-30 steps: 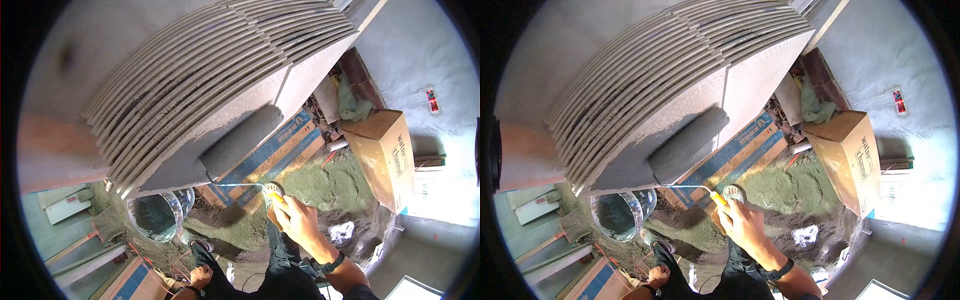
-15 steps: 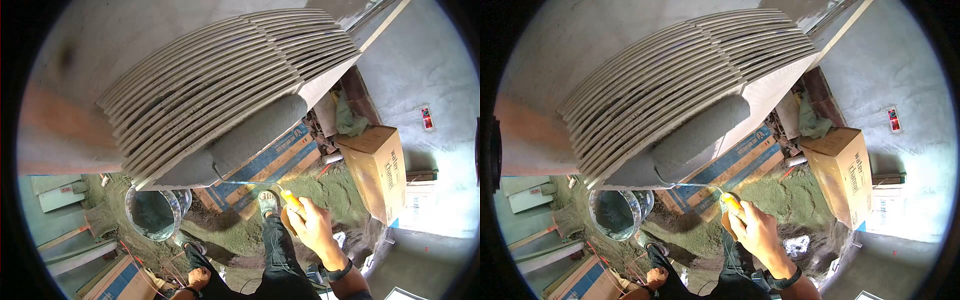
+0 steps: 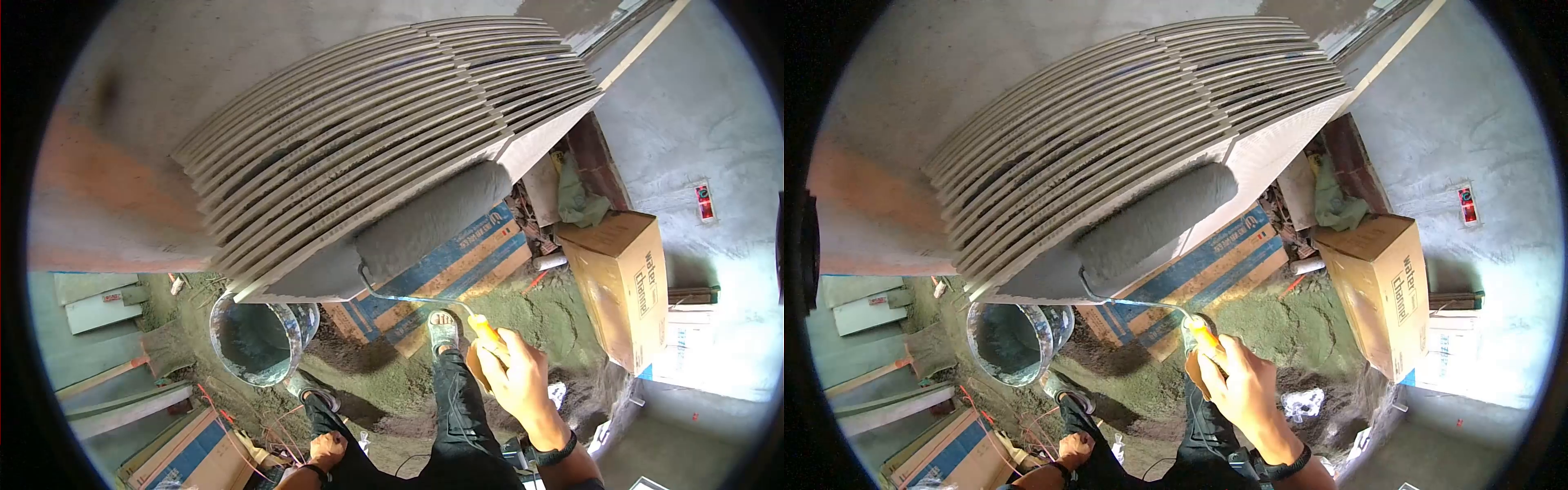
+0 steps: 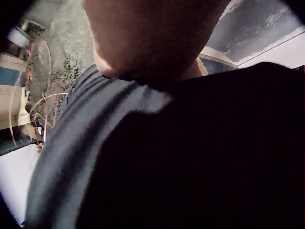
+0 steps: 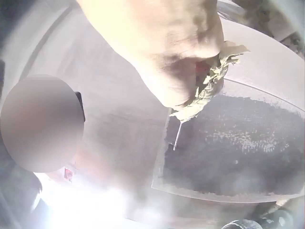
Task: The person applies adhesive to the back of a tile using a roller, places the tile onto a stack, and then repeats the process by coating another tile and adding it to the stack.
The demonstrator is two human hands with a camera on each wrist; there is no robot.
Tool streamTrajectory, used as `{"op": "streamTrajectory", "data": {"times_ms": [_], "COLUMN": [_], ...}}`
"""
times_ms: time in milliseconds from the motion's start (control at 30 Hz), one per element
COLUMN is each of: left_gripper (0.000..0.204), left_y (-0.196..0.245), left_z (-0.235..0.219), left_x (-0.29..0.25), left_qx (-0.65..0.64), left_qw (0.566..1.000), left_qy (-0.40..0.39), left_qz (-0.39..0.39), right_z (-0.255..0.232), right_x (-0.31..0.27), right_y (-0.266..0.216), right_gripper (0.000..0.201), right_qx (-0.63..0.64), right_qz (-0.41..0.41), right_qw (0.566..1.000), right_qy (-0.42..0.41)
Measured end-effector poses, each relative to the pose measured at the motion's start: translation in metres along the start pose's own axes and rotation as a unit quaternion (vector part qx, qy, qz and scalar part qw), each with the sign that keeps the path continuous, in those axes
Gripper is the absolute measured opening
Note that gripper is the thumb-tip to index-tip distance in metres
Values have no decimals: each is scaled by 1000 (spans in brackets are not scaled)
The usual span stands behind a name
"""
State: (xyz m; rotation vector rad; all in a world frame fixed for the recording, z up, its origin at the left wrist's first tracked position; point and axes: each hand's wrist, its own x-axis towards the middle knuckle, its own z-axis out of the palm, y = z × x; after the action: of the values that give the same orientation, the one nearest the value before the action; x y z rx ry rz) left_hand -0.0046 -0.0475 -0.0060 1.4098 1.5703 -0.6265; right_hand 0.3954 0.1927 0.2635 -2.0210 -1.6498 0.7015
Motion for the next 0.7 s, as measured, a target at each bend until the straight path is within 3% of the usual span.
{"op": "streamTrajectory", "data": {"times_ms": [167,467,700], "left_gripper": [34,35,34], "left_y": [3,-3,2], "left_z": [-10,-1,-11], "left_x": [-3,1,6], "left_qx": [2,4,4], "left_qw": [1000,1000,1000], "left_qy": [-8,-20,-22], "left_qz": [-1,8,0], "right_z": [-1,38,13], "right_x": [1,5,-4], "right_y": [-6,27,-2], "right_gripper": [28,20,20], "right_qx": [-4,-19,36], "right_qz": [27,43,7], "right_qw": [1000,997,999], "right_qy": [-7,-69,-1]}}
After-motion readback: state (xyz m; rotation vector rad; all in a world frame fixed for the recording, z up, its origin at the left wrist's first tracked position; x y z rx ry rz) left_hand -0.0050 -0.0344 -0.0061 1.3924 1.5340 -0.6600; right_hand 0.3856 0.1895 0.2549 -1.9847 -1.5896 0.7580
